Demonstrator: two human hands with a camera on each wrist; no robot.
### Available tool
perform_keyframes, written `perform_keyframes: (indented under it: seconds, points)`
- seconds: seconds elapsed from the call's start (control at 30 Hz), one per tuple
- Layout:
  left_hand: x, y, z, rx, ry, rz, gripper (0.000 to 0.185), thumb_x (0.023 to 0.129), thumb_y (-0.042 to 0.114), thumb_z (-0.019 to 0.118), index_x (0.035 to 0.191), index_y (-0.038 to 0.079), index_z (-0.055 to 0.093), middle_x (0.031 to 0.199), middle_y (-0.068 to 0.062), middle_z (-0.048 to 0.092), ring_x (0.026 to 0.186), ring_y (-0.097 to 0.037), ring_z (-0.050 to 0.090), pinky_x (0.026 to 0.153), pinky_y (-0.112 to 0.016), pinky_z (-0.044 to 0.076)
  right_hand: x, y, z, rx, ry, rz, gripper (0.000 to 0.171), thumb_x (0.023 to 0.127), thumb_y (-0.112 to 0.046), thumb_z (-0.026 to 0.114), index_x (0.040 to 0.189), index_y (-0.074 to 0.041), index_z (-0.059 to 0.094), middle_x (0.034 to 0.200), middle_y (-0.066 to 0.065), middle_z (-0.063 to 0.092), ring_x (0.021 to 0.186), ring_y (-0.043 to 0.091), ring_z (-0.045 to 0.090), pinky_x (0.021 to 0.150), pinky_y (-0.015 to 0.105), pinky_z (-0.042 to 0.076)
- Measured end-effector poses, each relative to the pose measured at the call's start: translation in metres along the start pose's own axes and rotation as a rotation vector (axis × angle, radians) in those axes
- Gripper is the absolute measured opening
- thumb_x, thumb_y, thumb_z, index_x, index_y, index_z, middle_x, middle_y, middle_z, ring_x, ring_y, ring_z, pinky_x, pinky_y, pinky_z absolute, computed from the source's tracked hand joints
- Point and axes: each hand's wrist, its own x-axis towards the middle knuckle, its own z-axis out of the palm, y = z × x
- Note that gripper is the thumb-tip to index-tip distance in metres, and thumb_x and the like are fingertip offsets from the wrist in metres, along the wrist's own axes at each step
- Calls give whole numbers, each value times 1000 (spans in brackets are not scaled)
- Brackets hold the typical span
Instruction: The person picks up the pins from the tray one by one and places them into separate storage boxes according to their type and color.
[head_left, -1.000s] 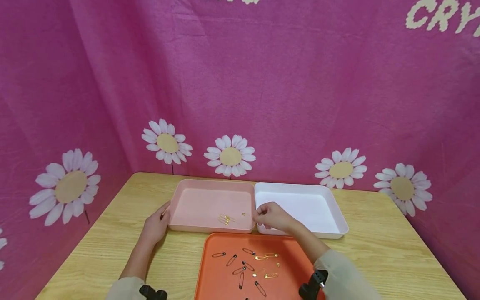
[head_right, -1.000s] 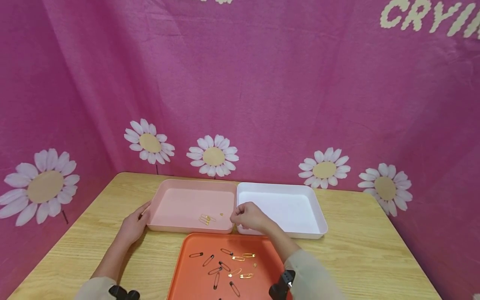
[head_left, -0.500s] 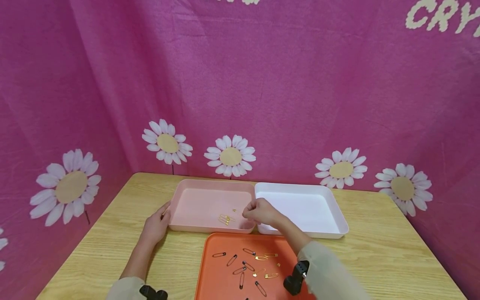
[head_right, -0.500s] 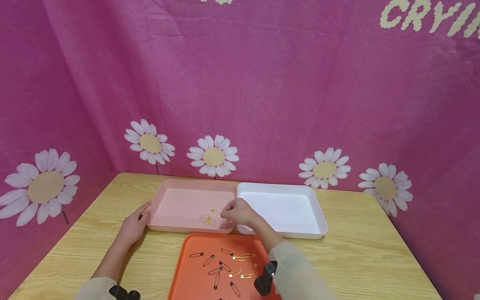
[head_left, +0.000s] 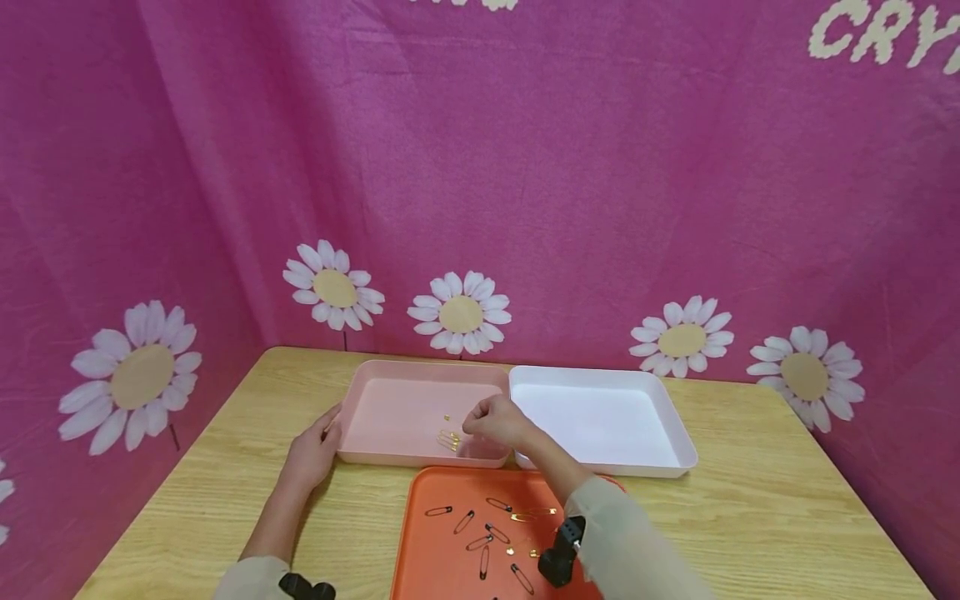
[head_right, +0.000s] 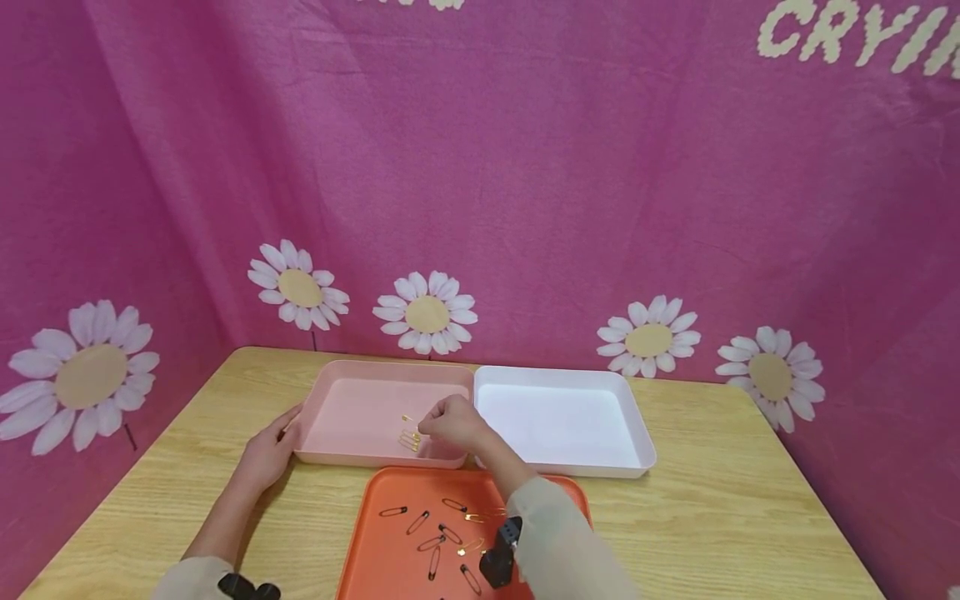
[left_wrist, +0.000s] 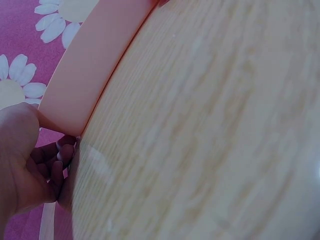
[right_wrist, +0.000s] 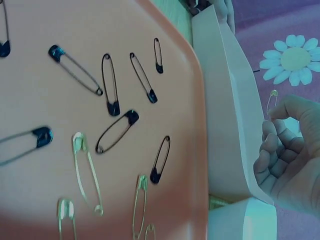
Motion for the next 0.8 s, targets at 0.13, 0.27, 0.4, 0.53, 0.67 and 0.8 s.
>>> perform_keyframes:
  seconds: [0.13,0.27,0.4,0.53,0.67,0.8]
  points:
    - [0,-1,0,7,7,6,47,101,26,32,144,7,34,136,-30,42,128,-47,38,105,-56,31,3,-5,8,4,27,18,10,76,-8,63,71,1,65,61,-7,51,53,6,36,48,21,29]
    - [0,0,0,6,15,14,46,100,24,33,143,6,35,135,-31,43,127,-47,39,104,-56,32,6,-8,15,-30,56,28,13,76,-9,65,74,3,68,63,-6,55,55,7,40,49,20,32]
    - [-1,1,1,-1,17,15,46,100,23,34,143,6,35,134,-31,44,127,-47,40,104,-56,32,10,-7,21,-106,92,55,14,76,-11,65,74,1,70,63,-4,57,55,8,41,49,20,32]
    - [-2,1,1,-2,16,9,46,101,24,33,144,7,35,134,-31,45,126,-47,40,104,-56,32,13,-3,26,-169,119,93,16,77,-15,66,71,-1,70,64,-3,58,55,9,42,48,20,32]
    - [-2,1,0,1,19,14,46,101,23,34,144,7,35,132,-30,47,124,-46,44,103,-56,33,15,2,30,-165,139,129,19,80,-17,66,69,-1,67,65,-1,56,56,10,43,47,21,32]
    - [-2,1,-1,3,27,15,46,101,24,34,143,7,36,124,-29,54,110,-41,51,99,-55,37,16,6,32,-150,141,163,20,82,-17,66,69,-2,65,62,1,55,52,11,46,46,20,34]
